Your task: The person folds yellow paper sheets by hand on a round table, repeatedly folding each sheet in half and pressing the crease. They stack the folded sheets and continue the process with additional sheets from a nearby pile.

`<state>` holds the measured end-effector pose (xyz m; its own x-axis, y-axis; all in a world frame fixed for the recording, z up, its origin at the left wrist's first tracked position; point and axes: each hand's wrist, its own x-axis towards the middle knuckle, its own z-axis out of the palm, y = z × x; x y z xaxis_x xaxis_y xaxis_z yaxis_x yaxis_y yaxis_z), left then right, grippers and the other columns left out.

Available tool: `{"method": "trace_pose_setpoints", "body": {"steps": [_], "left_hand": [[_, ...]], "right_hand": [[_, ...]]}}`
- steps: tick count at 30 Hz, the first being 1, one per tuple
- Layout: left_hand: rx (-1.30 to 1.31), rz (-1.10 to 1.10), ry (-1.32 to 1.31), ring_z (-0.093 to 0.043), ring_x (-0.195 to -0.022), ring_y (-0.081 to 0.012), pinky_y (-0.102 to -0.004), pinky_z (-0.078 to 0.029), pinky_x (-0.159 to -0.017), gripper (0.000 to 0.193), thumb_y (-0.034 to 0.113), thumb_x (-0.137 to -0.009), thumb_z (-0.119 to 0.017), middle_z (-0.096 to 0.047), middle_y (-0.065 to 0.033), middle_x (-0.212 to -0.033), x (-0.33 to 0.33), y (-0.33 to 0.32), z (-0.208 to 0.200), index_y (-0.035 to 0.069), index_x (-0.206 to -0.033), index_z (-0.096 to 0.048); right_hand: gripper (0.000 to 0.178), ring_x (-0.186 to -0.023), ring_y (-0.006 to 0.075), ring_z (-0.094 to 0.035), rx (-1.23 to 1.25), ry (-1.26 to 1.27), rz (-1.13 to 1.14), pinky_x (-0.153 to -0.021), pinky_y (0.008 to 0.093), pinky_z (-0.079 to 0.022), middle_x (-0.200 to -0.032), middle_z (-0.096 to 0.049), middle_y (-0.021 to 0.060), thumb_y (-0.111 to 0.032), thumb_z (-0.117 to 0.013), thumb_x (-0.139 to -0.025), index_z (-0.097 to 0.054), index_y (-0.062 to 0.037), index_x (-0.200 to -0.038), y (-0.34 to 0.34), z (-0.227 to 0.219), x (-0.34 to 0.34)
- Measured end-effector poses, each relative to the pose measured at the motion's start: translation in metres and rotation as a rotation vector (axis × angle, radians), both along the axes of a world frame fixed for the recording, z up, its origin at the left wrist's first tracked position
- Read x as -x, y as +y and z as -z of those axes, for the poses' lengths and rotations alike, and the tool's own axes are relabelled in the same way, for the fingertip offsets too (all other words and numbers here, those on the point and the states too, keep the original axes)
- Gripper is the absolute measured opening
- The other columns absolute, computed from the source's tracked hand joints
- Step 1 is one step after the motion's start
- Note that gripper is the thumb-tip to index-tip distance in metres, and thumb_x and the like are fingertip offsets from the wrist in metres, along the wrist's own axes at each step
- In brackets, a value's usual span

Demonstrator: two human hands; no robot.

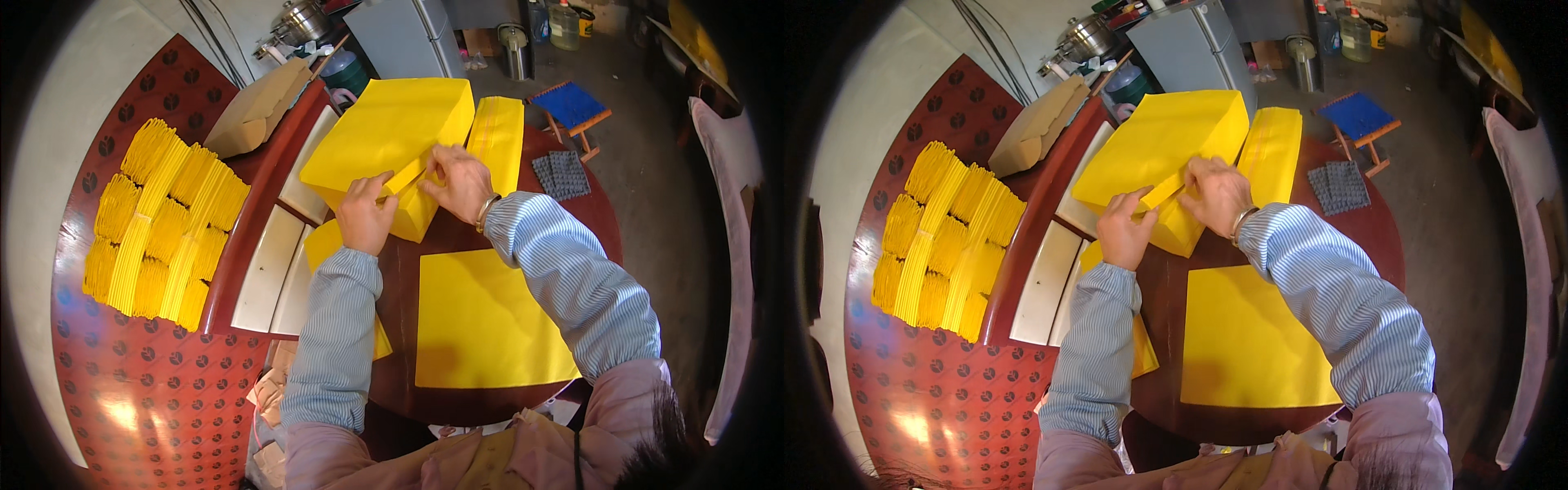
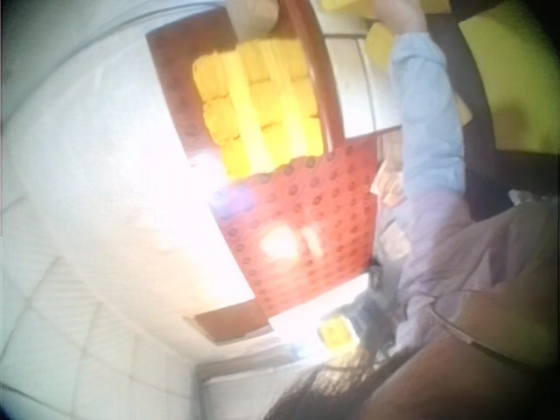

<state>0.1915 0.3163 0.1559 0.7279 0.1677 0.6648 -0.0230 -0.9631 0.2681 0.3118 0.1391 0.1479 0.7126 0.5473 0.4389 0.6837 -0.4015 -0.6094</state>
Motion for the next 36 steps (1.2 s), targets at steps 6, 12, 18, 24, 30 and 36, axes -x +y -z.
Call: {"method": "trace_pose_setpoints", "body": {"steps": [6, 12, 18, 24, 30, 36], "left_hand": [[-0.027, 0.051, -0.041, -0.071, -0.094, -0.0334, -0.0418, -0.058, -0.082, 0.034, 0.009, -0.083, -0.075, -0.074, -0.0135, -0.1, -0.002, 0.006, -0.012, 0.008, -0.116, -0.078], [-0.071, 0.024, -0.011, -0.072, -0.09, -0.0304, -0.0377, -0.058, -0.079, 0.035, 0.007, -0.083, -0.074, -0.074, -0.011, -0.099, 0.001, 0.005, -0.024, 0.009, -0.117, -0.077], [-0.217, 0.09, -0.127, -0.073, -0.091, -0.0285, -0.0367, -0.058, -0.079, 0.037, 0.004, -0.08, -0.073, -0.075, -0.0102, -0.104, -0.002, 0.012, -0.025, 0.007, -0.117, -0.077], [-0.298, 0.124, -0.205, -0.074, -0.093, -0.0282, -0.0373, -0.059, -0.079, 0.041, 0.001, -0.077, -0.074, -0.075, -0.0105, -0.107, -0.005, 0.026, -0.027, 0.007, -0.118, -0.076], [-0.284, 0.067, -0.25, -0.073, -0.095, -0.0293, -0.0374, -0.059, -0.081, 0.047, -0.004, -0.076, -0.072, -0.075, -0.0096, -0.107, 0.002, 0.052, -0.053, 0.01, -0.121, -0.075], [-0.157, 0.049, -0.365, -0.072, -0.09, -0.029, -0.0349, -0.057, -0.078, 0.051, -0.011, -0.076, -0.071, -0.073, -0.0115, -0.106, 0.029, 0.081, -0.107, 0.01, -0.123, -0.075]], "right_hand": [[0.05, -0.133, 0.0287, -0.061, -0.158, -0.61, -0.33, -0.115, 0.0539, -0.039, -0.136, -0.071, 0.0094, -0.023, -0.087, -0.083, -0.068, -0.0156, -0.128, 0.016, -0.005, -0.049], [0.048, -0.129, 0.0282, -0.065, -0.017, -0.654, -0.388, -0.122, 0.0551, -0.037, -0.13, -0.075, 0.0054, -0.017, -0.087, -0.084, -0.073, -0.0192, -0.13, 0.033, 0.005, -0.125], [0.049, -0.128, 0.0249, -0.065, 0.073, -0.714, -0.205, -0.124, 0.0511, -0.037, -0.131, -0.075, 0.0042, -0.006, -0.085, -0.085, -0.074, -0.0178, -0.131, 0.031, 0.018, -0.212], [0.038, -0.129, 0.0228, -0.064, 0.159, -0.553, 0.075, -0.127, 0.0474, -0.031, -0.134, -0.074, 0.0008, -0.011, -0.073, -0.098, -0.073, -0.0237, -0.135, 0.028, 0.018, -0.247], [0.028, -0.12, 0.0262, -0.066, 0.138, -0.524, 0.171, -0.12, 0.0476, -0.036, -0.123, -0.077, 0.0043, -0.022, -0.062, -0.108, -0.073, -0.0232, -0.133, 0.041, -0.035, -0.233], [0.024, -0.119, 0.0259, -0.067, 0.205, -0.604, 0.193, -0.118, 0.0492, -0.037, -0.121, -0.077, 0.005, -0.024, -0.06, -0.11, -0.07, -0.0222, -0.131, 0.054, -0.119, -0.195]]}}
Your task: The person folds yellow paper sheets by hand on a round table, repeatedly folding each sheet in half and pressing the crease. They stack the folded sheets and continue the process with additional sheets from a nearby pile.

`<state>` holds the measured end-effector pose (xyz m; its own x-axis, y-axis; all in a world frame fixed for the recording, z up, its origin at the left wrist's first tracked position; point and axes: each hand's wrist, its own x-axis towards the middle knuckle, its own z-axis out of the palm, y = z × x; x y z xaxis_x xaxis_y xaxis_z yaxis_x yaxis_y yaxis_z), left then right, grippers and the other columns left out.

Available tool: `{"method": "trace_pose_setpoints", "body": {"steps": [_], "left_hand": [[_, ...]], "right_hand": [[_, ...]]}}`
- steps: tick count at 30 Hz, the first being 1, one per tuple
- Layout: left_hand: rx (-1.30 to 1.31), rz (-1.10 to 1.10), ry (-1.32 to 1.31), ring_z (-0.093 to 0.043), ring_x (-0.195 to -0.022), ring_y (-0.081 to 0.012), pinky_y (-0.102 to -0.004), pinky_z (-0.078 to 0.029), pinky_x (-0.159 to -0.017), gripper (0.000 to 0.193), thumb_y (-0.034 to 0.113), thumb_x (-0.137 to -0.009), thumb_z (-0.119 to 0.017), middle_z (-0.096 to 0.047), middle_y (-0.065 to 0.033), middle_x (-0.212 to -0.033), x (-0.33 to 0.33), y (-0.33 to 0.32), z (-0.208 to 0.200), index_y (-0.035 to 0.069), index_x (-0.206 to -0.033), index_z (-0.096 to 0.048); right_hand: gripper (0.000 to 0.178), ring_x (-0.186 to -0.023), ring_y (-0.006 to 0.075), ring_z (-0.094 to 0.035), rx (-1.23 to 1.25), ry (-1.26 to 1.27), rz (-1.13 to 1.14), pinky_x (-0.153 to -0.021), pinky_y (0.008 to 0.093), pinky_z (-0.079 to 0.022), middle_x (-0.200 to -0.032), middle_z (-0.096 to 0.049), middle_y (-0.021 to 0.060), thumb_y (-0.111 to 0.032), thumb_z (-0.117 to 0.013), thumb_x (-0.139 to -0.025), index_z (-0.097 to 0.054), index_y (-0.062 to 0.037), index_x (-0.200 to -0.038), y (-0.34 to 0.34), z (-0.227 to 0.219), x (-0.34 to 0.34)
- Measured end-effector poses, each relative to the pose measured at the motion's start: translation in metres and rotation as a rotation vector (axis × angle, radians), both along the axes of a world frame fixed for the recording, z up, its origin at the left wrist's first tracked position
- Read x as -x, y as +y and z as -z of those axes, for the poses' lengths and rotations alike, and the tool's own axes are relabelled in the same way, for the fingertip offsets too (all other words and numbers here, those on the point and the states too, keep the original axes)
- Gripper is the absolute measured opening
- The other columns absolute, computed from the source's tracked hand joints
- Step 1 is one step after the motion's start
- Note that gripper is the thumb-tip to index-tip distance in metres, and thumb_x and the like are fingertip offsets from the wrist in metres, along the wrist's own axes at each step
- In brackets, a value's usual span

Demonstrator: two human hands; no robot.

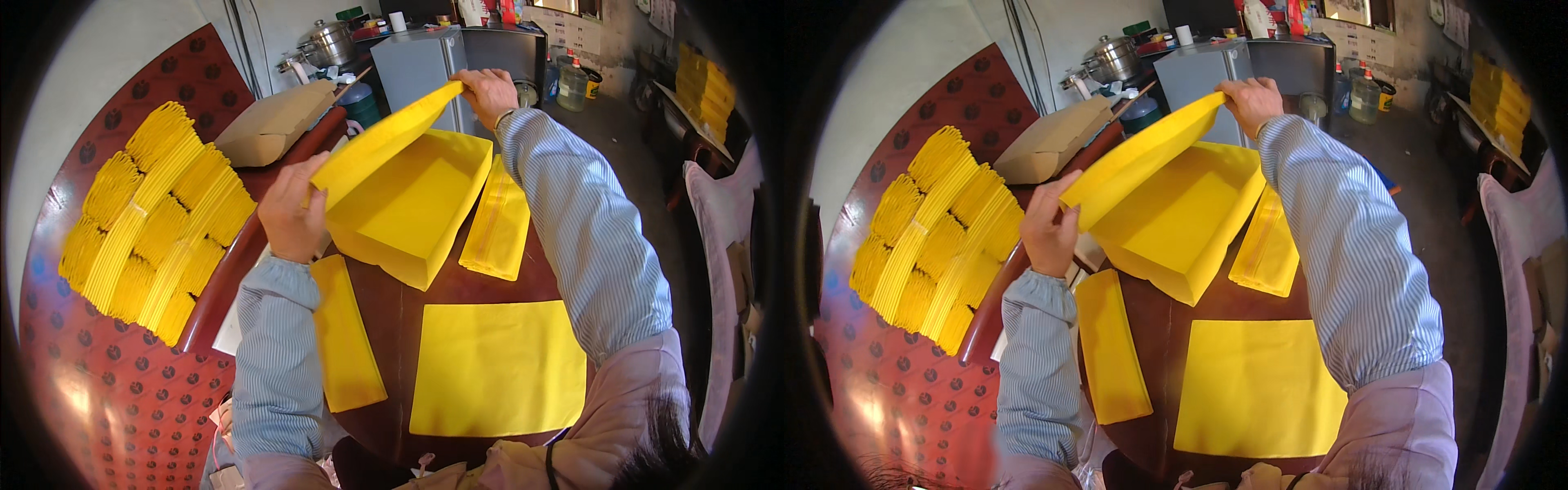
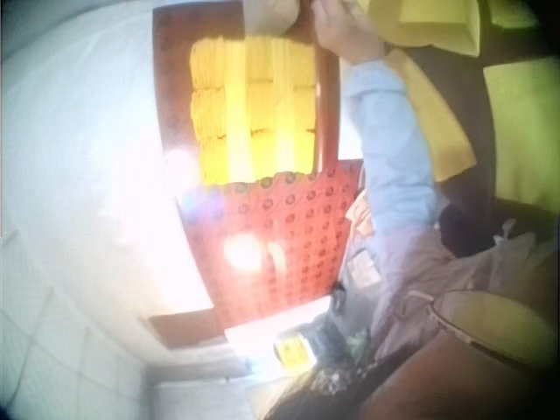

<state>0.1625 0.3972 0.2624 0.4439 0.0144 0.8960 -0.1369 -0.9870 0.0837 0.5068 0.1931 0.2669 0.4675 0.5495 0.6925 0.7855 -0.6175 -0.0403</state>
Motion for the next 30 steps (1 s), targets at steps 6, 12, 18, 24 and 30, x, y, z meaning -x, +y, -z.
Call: {"method": "trace_pose_setpoints", "body": {"steps": [6, 12, 18, 24, 30], "left_hand": [[0.107, 0.066, -0.025, -0.071, -0.096, -0.0184, -0.028, -0.053, -0.086, 0.039, -0.008, -0.083, -0.073, -0.073, -0.0098, -0.105, 0.067, 0.006, -0.067, 0.002, -0.121, -0.075], [0.491, 0.246, 0.154, -0.071, -0.103, -0.0136, -0.0286, -0.055, -0.096, 0.022, 0.005, -0.097, -0.076, -0.078, -0.0063, -0.111, 0.16, -0.012, -0.111, -0.004, -0.117, -0.076], [0.921, 0.883, 0.362, -0.072, -0.108, -0.0182, -0.0322, -0.055, -0.099, 0.033, 0.0, -0.097, -0.07, -0.076, -0.0086, -0.121, 0.204, -0.085, -0.082, -0.004, -0.13, -0.07], [1.22, 0.732, 0.576, -0.072, -0.11, -0.0198, -0.0348, -0.055, -0.101, 0.037, 0.004, -0.094, -0.072, -0.075, -0.0104, -0.124, 0.227, -0.158, 0.004, -0.003, -0.131, -0.07], [1.518, 0.776, 0.843, -0.073, -0.109, -0.0197, -0.0354, -0.057, -0.1, 0.034, 0.006, -0.094, -0.075, -0.077, -0.0101, -0.119, 0.219, -0.183, 0.088, -0.004, -0.127, -0.072]], "right_hand": [[0.02, -0.114, 0.0273, -0.066, 0.122, -0.299, -0.179, -0.114, 0.0492, -0.04, -0.113, -0.073, 0.0059, -0.022, -0.068, -0.102, -0.071, -0.0169, -0.121, -0.057, -0.087, 0.045], [0.017, -0.091, 0.0121, -0.066, -0.083, 0.633, -0.716, -0.081, 0.0283, -0.053, -0.1, -0.071, 0.0008, -0.01, -0.078, -0.093, -0.071, -0.0038, -0.108, -0.193, -0.15, 0.131], [0.046, -0.101, 0.0165, -0.069, -0.389, 0.877, -0.759, -0.092, 0.0314, -0.056, -0.112, -0.074, 0.0059, -0.014, -0.073, -0.089, -0.066, -0.0013, -0.133, -0.329, -0.128, 0.244], [0.043, -0.102, 0.0074, -0.063, -0.517, 1.066, -0.502, -0.09, 0.023, -0.051, -0.113, -0.066, 0.0003, -0.026, -0.067, -0.098, -0.059, -0.0007, -0.131, -0.421, -0.019, 0.311], [0.029, -0.093, 0.008, -0.062, -0.511, 1.339, -0.484, -0.082, 0.0241, -0.05, -0.103, -0.064, 0.0008, -0.026, -0.067, -0.099, -0.058, -0.0049, -0.115, -0.447, 0.077, 0.346]]}}
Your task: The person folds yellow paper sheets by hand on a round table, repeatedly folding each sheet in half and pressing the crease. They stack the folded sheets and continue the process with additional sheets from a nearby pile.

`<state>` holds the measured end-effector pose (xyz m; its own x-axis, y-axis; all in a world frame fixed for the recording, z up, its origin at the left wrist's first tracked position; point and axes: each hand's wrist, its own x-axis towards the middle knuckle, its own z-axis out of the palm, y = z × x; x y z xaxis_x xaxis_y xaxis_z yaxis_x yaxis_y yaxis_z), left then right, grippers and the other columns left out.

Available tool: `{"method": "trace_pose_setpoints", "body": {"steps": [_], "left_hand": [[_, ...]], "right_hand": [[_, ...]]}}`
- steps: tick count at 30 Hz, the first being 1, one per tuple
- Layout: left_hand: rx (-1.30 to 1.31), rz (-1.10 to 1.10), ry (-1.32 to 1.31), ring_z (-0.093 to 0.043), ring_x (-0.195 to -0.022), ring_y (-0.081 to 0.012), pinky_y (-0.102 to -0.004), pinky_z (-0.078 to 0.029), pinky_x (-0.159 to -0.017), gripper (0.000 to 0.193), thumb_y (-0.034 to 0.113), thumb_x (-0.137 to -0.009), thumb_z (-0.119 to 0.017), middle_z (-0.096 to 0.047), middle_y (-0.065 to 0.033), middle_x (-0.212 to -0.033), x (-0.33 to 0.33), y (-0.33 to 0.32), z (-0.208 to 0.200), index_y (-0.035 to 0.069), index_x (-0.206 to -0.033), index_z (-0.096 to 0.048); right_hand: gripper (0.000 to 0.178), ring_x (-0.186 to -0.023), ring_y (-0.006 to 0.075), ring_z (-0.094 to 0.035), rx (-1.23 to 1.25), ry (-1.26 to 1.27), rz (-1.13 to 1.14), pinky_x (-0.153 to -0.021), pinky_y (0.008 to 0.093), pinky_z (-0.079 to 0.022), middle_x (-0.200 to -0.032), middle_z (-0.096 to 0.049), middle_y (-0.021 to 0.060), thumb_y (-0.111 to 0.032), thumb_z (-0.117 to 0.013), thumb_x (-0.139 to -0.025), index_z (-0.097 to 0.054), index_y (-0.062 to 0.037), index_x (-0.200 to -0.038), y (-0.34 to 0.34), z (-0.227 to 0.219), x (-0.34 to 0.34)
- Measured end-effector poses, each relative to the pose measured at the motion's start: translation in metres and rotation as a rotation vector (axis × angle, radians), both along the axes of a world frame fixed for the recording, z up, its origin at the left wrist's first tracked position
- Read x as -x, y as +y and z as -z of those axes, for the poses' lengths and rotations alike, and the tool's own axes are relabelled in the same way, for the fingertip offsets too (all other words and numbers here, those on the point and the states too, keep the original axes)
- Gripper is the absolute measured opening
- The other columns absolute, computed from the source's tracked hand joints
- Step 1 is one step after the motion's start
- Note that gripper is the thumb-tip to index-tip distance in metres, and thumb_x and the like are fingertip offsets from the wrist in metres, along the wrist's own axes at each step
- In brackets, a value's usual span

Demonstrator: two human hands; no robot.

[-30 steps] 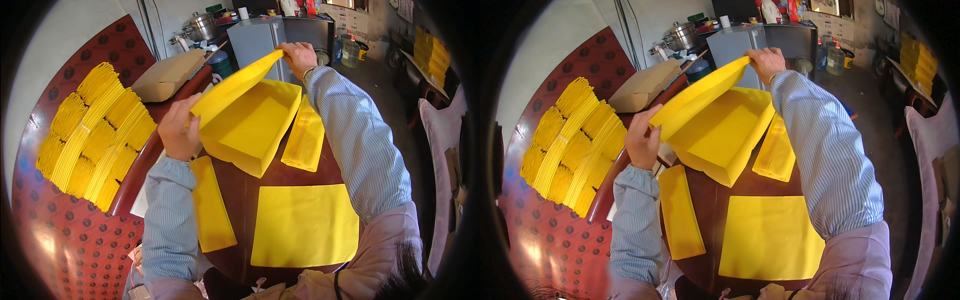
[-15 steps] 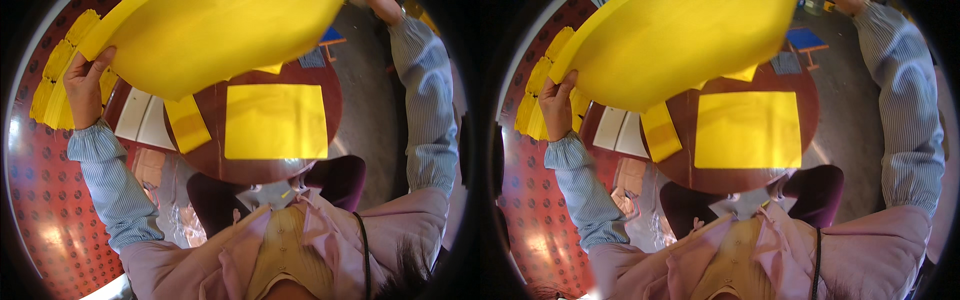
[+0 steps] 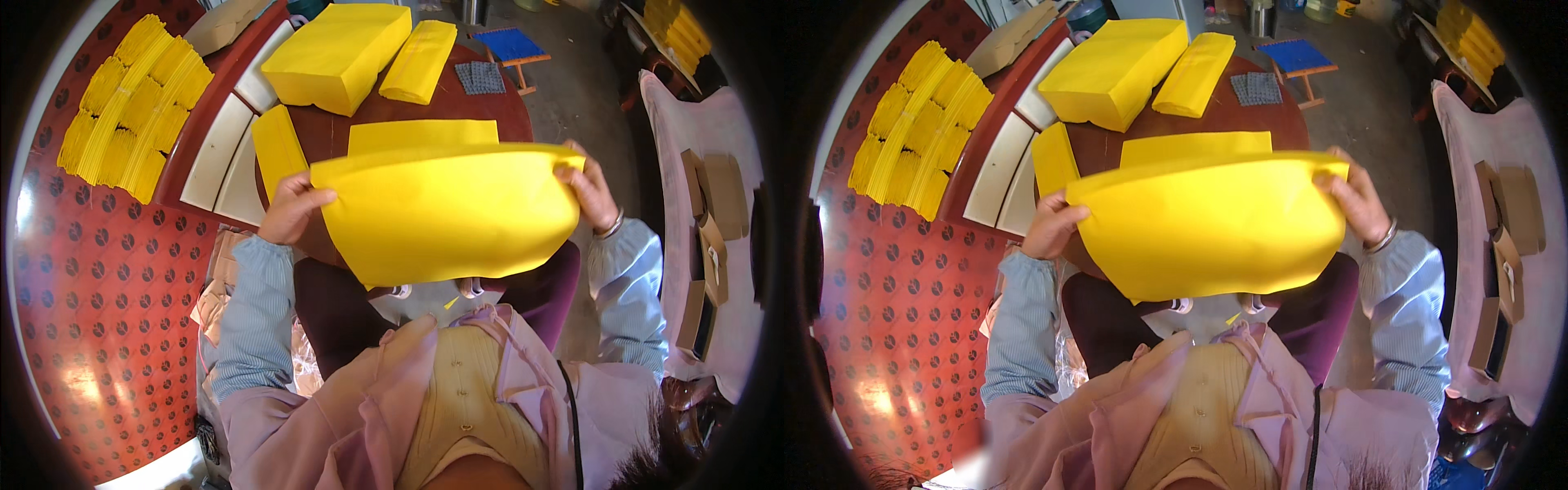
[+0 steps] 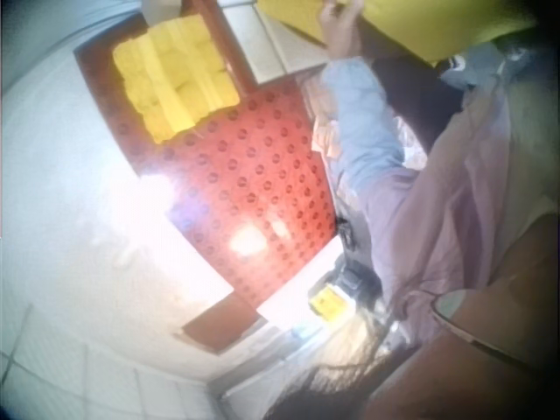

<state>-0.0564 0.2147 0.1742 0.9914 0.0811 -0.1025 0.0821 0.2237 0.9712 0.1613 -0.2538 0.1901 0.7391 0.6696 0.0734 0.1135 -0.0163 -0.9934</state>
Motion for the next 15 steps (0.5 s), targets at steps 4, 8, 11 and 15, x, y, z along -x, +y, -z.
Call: {"method": "trace_pose_setpoints", "body": {"steps": [4, 8, 11, 15], "left_hand": [[0.006, 0.026, 0.084, -0.073, -0.109, -0.0196, -0.0338, -0.059, -0.098, 0.035, 0.006, -0.095, -0.075, -0.076, -0.01, -0.12, -0.01, 0.011, 0.013, -0.004, -0.129, -0.071], [-0.012, 0.062, 0.158, -0.073, -0.109, -0.0194, -0.0342, -0.059, -0.098, 0.042, 0.014, -0.097, -0.075, -0.074, -0.0096, -0.124, -0.052, 0.035, 0.016, -0.003, -0.135, -0.066], [-0.054, 0.034, 0.265, -0.072, -0.111, -0.0189, -0.0348, -0.058, -0.099, 0.045, 0.023, -0.099, -0.073, -0.074, -0.009, -0.124, -0.102, 0.055, 0.032, -0.001, -0.136, -0.065], [-0.048, -0.019, 0.43, -0.07, -0.11, -0.018, -0.0347, -0.056, -0.098, 0.041, 0.031, -0.102, -0.071, -0.074, -0.0074, -0.12, -0.158, 0.06, 0.082, 0.004, -0.132, -0.066]], "right_hand": [[0.035, -0.097, 0.0127, -0.065, -0.039, 0.198, -0.033, -0.088, 0.0283, -0.053, -0.109, -0.067, 0.006, -0.028, -0.066, -0.1, -0.058, -0.0017, -0.122, 0.008, 0.029, -0.009], [0.05, -0.11, 0.0197, -0.07, -0.022, 0.354, -0.01, -0.097, 0.033, -0.056, -0.123, -0.07, 0.0114, -0.027, -0.064, -0.101, -0.054, 0.0011, -0.142, 0.026, 0.051, -0.049], [0.052, -0.116, 0.0218, -0.069, 0.108, 0.497, 0.069, -0.099, 0.0344, -0.056, -0.13, -0.068, 0.0141, -0.028, -0.064, -0.102, -0.053, 0.0008, -0.144, 0.05, 0.076, -0.089], [0.063, -0.125, 0.0262, -0.064, 0.254, 0.542, 0.219, -0.107, 0.0395, -0.052, -0.139, -0.065, 0.0157, -0.042, -0.07, -0.102, -0.052, -0.0032, -0.149, 0.087, 0.123, -0.123]]}}
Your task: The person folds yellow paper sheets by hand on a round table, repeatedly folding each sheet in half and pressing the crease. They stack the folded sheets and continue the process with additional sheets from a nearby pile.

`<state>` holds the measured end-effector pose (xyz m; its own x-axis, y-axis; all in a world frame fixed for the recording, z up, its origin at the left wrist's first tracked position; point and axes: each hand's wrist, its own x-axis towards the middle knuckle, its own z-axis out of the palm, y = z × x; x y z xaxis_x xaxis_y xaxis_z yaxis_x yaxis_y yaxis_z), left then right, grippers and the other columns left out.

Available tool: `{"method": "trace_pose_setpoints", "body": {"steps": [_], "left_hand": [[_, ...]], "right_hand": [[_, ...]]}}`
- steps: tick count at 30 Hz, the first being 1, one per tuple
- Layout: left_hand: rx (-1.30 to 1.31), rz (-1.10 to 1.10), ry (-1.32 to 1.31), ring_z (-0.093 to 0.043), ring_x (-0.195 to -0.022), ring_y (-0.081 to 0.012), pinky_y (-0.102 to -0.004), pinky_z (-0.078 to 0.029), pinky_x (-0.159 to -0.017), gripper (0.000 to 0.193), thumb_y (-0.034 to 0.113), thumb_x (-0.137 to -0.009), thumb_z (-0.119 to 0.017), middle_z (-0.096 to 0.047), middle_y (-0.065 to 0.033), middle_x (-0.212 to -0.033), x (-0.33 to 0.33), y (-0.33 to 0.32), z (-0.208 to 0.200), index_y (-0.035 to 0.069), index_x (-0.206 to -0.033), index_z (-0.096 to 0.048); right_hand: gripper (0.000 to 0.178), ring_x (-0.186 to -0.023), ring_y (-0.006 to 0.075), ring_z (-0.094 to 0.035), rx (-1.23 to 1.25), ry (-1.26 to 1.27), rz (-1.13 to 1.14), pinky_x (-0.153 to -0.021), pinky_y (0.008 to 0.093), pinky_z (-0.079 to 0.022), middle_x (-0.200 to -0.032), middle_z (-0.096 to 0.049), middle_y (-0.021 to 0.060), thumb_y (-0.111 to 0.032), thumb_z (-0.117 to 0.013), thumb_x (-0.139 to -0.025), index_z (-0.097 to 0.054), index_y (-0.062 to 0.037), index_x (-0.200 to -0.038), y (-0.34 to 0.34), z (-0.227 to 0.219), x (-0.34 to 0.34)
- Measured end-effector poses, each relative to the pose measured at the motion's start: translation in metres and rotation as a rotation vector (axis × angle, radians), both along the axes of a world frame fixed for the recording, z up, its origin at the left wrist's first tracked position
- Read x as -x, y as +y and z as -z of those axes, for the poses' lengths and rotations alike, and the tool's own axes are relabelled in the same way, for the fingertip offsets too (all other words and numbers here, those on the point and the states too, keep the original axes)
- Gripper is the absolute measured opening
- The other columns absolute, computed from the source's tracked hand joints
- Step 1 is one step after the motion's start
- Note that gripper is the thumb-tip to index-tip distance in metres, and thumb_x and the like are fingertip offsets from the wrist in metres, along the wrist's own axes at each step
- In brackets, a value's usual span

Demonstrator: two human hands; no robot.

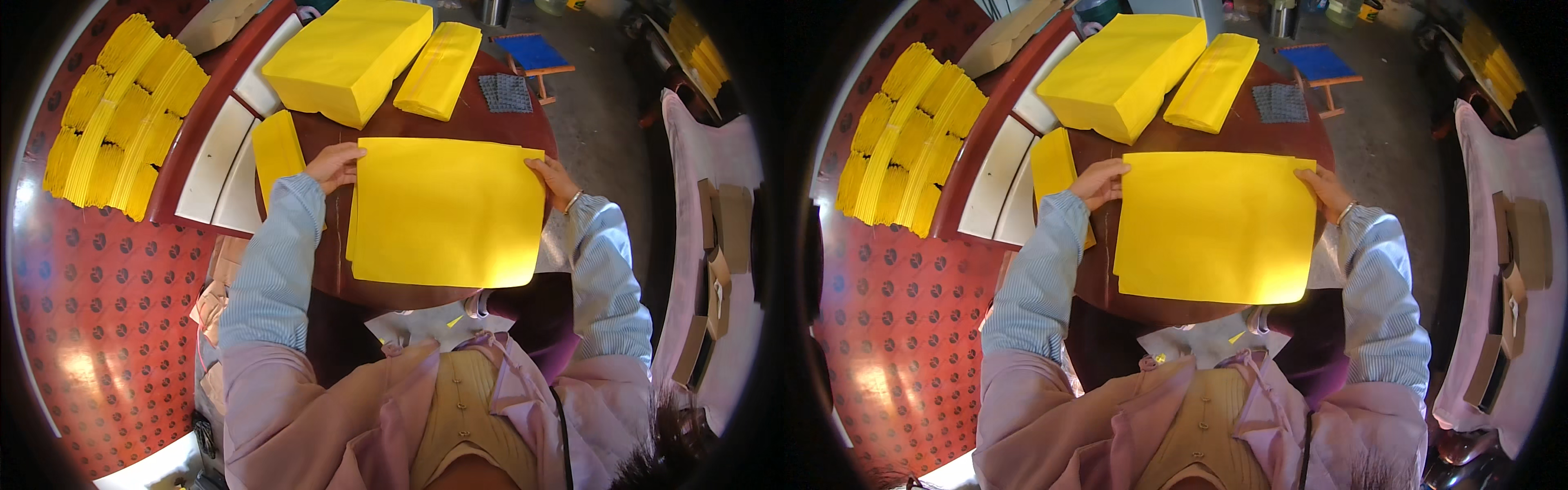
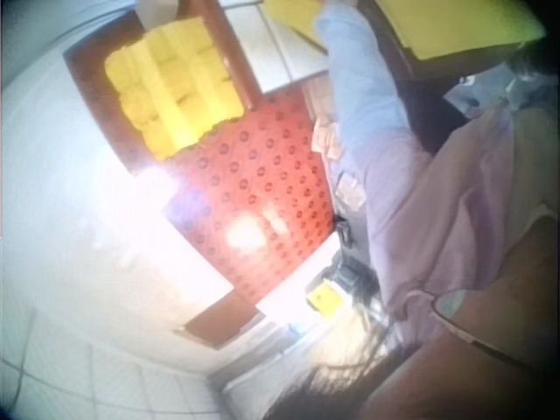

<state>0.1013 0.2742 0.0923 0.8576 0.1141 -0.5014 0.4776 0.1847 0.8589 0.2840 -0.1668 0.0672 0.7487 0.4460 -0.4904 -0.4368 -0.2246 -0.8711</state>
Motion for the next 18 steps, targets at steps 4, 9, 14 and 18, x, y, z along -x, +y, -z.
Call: {"method": "trace_pose_setpoints", "body": {"steps": [4, 9, 14, 18], "left_hand": [[-0.017, -0.013, 0.065, -0.07, -0.11, -0.0174, -0.034, -0.056, -0.096, 0.04, 0.032, -0.1, -0.076, -0.074, -0.0059, -0.118, -0.01, 0.008, 0.033, 0.005, -0.128, -0.067], [-0.223, -0.022, -0.013, -0.071, -0.107, -0.0178, -0.0335, -0.058, -0.09, 0.038, 0.02, -0.095, -0.081, -0.074, -0.0061, -0.114, -0.001, 0.001, 0.046, 0.004, -0.127, -0.067], [-0.254, -0.055, 0.068, -0.072, -0.104, -0.0183, -0.0319, -0.058, -0.088, 0.04, 0.016, -0.091, -0.082, -0.075, -0.0083, -0.113, 0.008, -0.007, 0.046, 0.001, -0.126, -0.068], [-0.167, -0.007, 0.023, -0.07, -0.114, -0.0215, -0.0373, -0.055, -0.098, 0.047, 0.014, -0.089, -0.08, -0.074, -0.0074, -0.121, 0.002, -0.009, 0.051, 0.003, -0.134, -0.068]], "right_hand": [[0.072, -0.126, 0.028, -0.064, 0.084, -0.005, 0.018, -0.109, 0.0394, -0.051, -0.142, -0.064, 0.0157, -0.044, -0.075, -0.098, -0.05, -0.0031, -0.152, -0.001, 0.02, -0.005], [0.068, -0.119, 0.0289, -0.07, 0.139, -0.286, -0.06, -0.102, 0.0384, -0.056, -0.136, -0.068, 0.0184, -0.035, -0.083, -0.092, -0.056, -0.0012, -0.145, -0.003, 0.026, 0.007], [0.063, -0.11, 0.0265, -0.073, 0.219, -0.375, 0.073, -0.096, 0.0353, -0.058, -0.126, -0.073, 0.0172, -0.031, -0.085, -0.091, -0.059, -0.0001, -0.14, -0.007, 0.039, 0.034], [0.058, -0.103, 0.0263, -0.076, 0.181, -0.359, 0.114, -0.091, 0.0363, -0.061, -0.123, -0.075, 0.0159, -0.024, -0.086, -0.09, -0.061, 0.0011, -0.136, -0.019, 0.046, 0.051]]}}
